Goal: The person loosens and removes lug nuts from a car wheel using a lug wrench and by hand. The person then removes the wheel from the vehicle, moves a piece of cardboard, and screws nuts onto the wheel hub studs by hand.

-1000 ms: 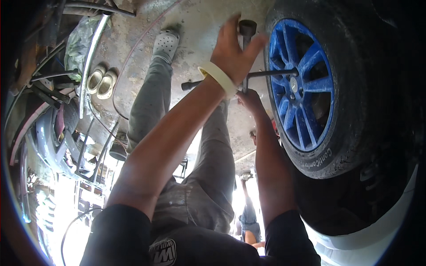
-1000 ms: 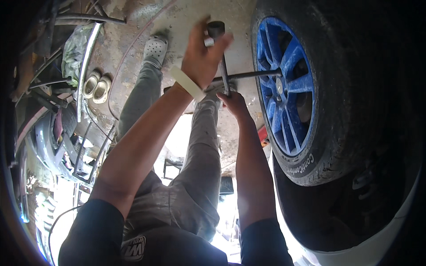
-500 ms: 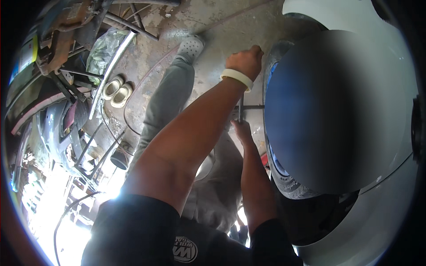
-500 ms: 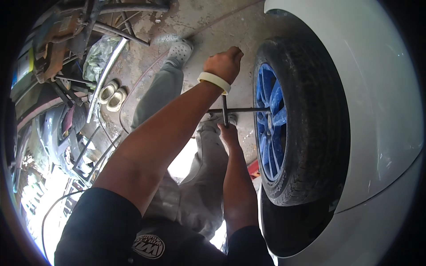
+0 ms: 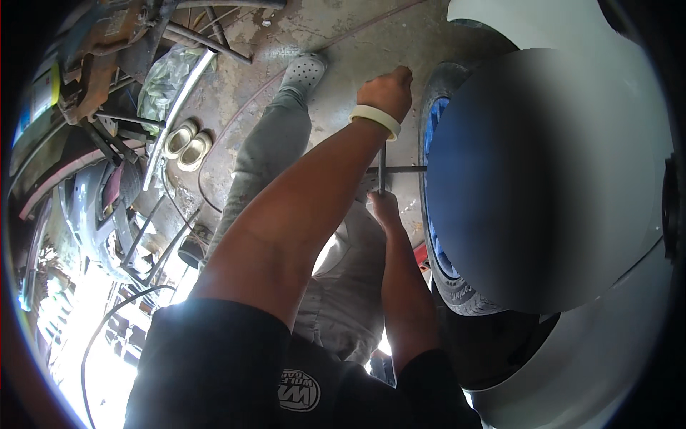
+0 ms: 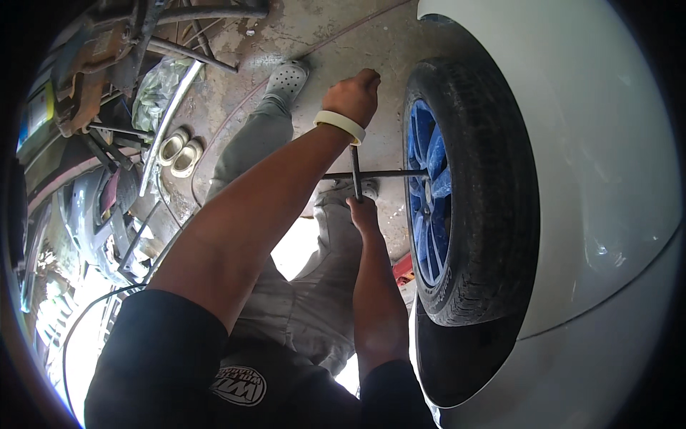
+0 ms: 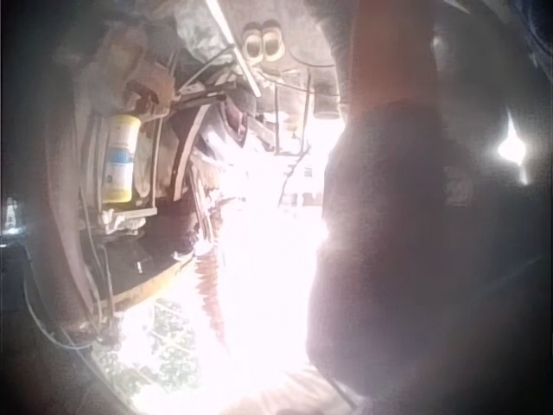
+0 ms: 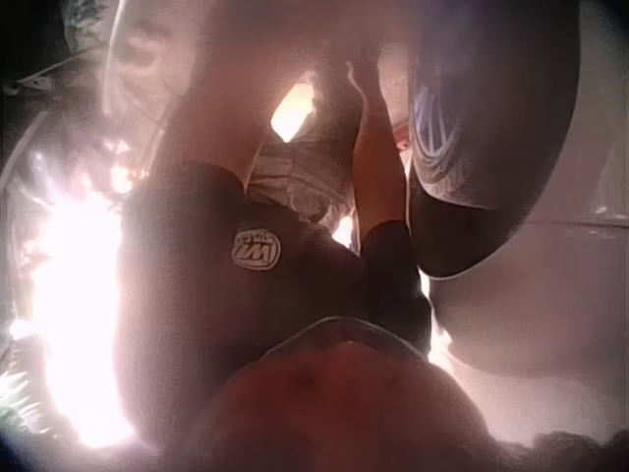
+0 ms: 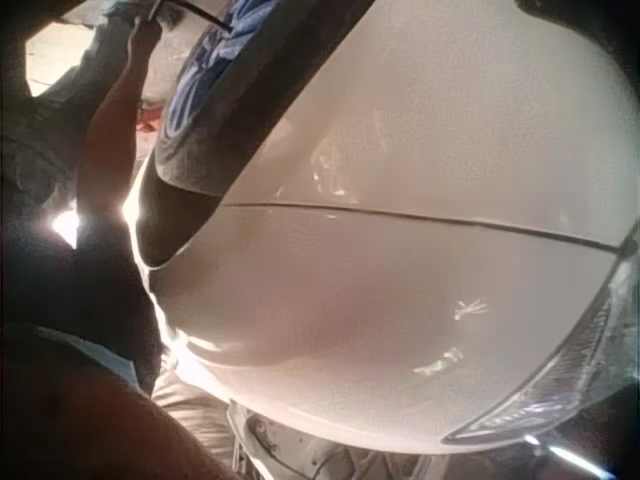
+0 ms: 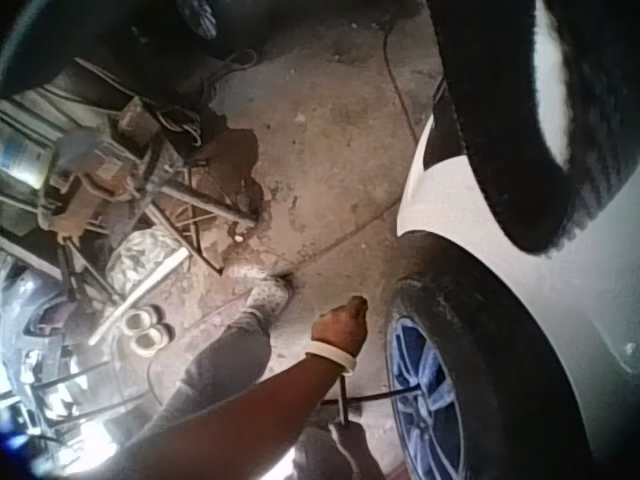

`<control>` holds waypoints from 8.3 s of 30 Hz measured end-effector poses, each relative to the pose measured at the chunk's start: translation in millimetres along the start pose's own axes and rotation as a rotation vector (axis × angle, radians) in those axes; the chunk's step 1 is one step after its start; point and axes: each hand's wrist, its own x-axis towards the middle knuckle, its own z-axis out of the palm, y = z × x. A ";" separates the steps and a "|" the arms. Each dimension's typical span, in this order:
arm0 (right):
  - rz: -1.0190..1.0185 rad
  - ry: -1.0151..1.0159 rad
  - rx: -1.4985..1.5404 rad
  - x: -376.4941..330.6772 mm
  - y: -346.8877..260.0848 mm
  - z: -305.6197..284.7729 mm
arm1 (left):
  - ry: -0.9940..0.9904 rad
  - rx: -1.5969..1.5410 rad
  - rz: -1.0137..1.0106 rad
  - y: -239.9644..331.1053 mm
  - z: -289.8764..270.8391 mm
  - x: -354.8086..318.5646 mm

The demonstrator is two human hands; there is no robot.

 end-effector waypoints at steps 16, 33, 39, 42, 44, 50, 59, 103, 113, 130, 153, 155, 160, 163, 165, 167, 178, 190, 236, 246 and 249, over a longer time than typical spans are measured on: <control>0.070 0.051 -0.051 -29.1 -14.4 -1.4 | -0.136 -0.038 -0.079 -9.0 7.8 19.7; 0.384 -0.066 0.054 -138.9 -255.2 -80.1 | -1.058 -0.188 -0.467 -145.7 131.1 -50.9; 0.445 0.040 0.301 -118.3 -296.6 -63.0 | -1.031 -0.082 -0.058 -92.9 -21.3 -92.2; 0.314 0.134 0.537 -121.8 -302.1 -55.6 | -1.029 0.001 -0.139 -65.2 -47.7 -84.8; 0.141 0.168 0.632 -124.6 -301.0 -47.5 | -1.100 0.030 -0.032 -62.7 -47.3 -79.8; -0.221 0.521 0.682 -164.4 -229.7 -14.0 | -0.787 0.071 0.093 -82.2 10.4 -100.4; -0.078 -0.447 0.536 -300.8 -51.0 113.1 | -0.712 -0.417 -0.008 -136.2 54.4 -145.1; -0.260 -0.192 -0.361 -86.6 -23.9 147.0 | -0.948 -0.411 0.345 -171.4 62.6 -109.0; -0.440 0.229 -0.362 -11.2 55.4 159.8 | -1.413 -0.668 0.081 -168.7 59.5 -86.1; -0.545 0.219 -0.496 -21.0 64.9 139.3 | -1.482 -0.654 -0.134 -176.5 85.8 -78.9; -0.205 0.098 -0.275 -33.5 45.1 155.1 | -0.748 -0.455 0.588 -175.8 75.8 -76.8; -0.164 0.093 -0.178 -31.4 41.0 158.5 | -1.026 -0.638 0.317 -173.4 75.8 -69.0; -0.163 -0.060 -0.133 -46.1 24.6 154.9 | -1.487 -0.763 0.164 -170.8 86.0 -78.3; 0.014 -0.229 -0.094 -49.0 19.3 161.3 | -1.280 -0.490 0.309 -171.5 92.2 -90.5; 0.010 -0.348 -0.134 -40.9 24.0 175.3 | -1.200 -0.536 0.253 -170.5 92.9 -92.3; -0.014 -0.369 -0.233 -24.2 34.4 190.2 | -1.190 -0.517 0.205 -168.9 91.7 -89.4; -0.523 0.858 0.971 -66.0 -4.4 115.9 | -1.320 -0.525 0.157 -171.3 94.3 -84.2; -1.024 0.808 -0.442 -138.3 -163.6 154.3 | -1.127 -0.279 0.237 -160.9 81.7 -101.3; -0.694 0.616 1.853 35.5 -84.2 -20.7 | -0.585 -0.192 0.419 -240.6 -33.6 -45.8; -0.848 0.521 2.192 60.5 -117.2 -48.6 | -0.462 -0.211 0.426 -265.6 -61.6 -29.5; -0.815 0.771 2.135 61.5 -130.6 -41.4 | -0.456 -0.198 0.397 -265.1 -58.3 -28.1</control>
